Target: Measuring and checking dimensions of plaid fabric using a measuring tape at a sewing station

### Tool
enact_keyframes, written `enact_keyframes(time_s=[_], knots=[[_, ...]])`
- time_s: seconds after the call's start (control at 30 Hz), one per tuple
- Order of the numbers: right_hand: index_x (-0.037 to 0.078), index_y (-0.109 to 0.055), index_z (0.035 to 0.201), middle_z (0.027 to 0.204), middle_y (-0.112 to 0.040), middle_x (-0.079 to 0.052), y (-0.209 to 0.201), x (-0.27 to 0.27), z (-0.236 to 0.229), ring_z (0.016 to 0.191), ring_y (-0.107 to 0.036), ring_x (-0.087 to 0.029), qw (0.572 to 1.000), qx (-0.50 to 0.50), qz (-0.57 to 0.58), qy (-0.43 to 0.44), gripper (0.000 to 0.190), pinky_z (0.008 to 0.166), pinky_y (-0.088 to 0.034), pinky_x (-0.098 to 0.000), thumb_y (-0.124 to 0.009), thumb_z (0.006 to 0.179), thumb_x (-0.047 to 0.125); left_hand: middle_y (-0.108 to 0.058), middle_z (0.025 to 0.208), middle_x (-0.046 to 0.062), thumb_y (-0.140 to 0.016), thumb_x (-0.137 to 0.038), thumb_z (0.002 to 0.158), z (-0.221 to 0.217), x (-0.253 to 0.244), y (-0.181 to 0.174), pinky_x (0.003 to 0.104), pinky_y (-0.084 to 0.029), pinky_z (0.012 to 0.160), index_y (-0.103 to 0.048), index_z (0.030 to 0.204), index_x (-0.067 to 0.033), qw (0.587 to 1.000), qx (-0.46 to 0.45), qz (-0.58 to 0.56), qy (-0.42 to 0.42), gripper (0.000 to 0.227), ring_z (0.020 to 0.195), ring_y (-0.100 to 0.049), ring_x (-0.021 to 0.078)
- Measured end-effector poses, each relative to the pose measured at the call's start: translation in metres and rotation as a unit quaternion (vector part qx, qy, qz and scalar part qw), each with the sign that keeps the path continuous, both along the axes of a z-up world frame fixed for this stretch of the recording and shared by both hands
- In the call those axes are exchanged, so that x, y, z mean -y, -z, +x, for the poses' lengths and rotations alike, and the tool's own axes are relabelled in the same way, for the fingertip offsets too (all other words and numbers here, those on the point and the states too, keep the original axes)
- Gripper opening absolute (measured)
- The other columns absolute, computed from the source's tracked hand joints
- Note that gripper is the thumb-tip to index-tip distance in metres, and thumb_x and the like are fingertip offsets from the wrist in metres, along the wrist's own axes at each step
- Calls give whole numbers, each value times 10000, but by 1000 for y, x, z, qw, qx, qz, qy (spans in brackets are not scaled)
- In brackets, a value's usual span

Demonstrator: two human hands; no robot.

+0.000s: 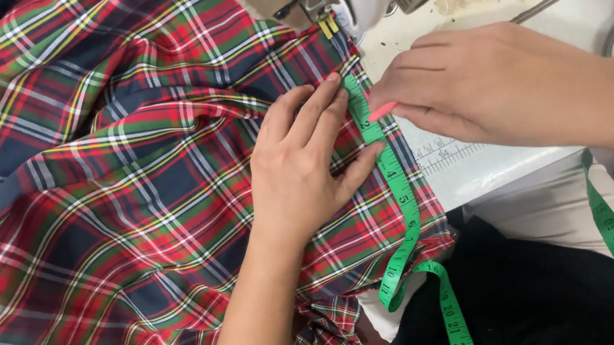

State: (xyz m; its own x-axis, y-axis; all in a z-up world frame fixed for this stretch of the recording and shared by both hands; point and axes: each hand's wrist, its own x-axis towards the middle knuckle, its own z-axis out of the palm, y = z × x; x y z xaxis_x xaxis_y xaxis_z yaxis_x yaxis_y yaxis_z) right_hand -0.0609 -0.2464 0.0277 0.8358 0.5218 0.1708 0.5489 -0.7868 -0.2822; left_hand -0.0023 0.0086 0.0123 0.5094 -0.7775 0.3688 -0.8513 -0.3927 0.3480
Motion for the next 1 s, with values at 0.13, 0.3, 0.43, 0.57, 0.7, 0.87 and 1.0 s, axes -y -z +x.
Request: enact_keyframes(time_s=[0.13, 0.3, 0.43, 0.57, 0.7, 0.87, 1.0], knots=[[156, -706, 1231, 1045, -705, 69, 0, -5, 1, 988, -683, -182, 998, 28, -51, -8, 228, 751, -595, -343, -627, 1086, 313, -683, 1379, 163, -774, -404, 1020, 1, -2, 1, 504, -592, 1056, -707, 1266, 35, 1000, -6, 2, 4, 508, 1203, -646, 390], [185, -718, 1226, 1100, -701, 64, 8, -2, 3, 943, -647, -198, 994, 62, -75, -39, 190, 828, -579, -321, -666, 1046, 218, -662, 1387, 180, -713, -428, 1044, 3, -1, 3, 522, -571, 1064, -700, 1258, 39, 1000, 3, 10, 13, 513, 1199, -635, 408], [213, -733, 1243, 1124, -716, 85, 11, -3, 6, 988, -662, -192, 995, 66, -58, -40, 200, 876, -574, -307, -665, 1054, 208, -656, 1386, 185, -673, -441, 1064, 4, -3, 2, 528, -573, 1031, -699, 1241, 37, 1000, 17, 14, 19, 510, 1191, -631, 407], [265, -639, 1194, 1076, -661, 54, 12, -4, 2, 957, -609, -206, 991, 57, -103, -64, 356, 642, -562, -337, -683, 905, 60, -645, 1391, 181, -630, -462, 1080, 4, -2, 2, 526, -575, 1028, -687, 1249, 40, 999, 19, 15, 25, 532, 1195, -622, 412], [200, -598, 995, 897, -618, -6, -10, -26, -7, 890, -617, -244, 959, 69, -262, -86, 194, 634, -522, -352, -680, 906, 48, -636, 1425, 155, -676, -410, 1067, 4, -3, 4, 524, -579, 1020, -686, 1258, 17, 999, 16, 20, 22, 468, 1216, -614, 403], [209, -585, 1202, 910, -656, 105, -52, -6, -16, 995, -677, -175, 917, -68, -392, 40, 422, 619, -593, -317, -720, 829, 64, -628, 1432, 161, -681, -485, 1071, -1, -3, 7, 526, -581, 1051, -681, 1296, 29, 999, 34, 26, 15, 560, 1227, -614, 395], [186, -571, 1208, 823, -442, -36, 24, 38, -31, 656, -360, -199, 659, -439, 220, 569, 233, 612, -366, -395, -640, 1158, 403, -565, 1499, 158, -698, -485, 1087, -20, -6, 5, 661, -484, 1169, -664, 1386, -17, 997, 38, 67, -14, 557, 1344, -576, 400]])
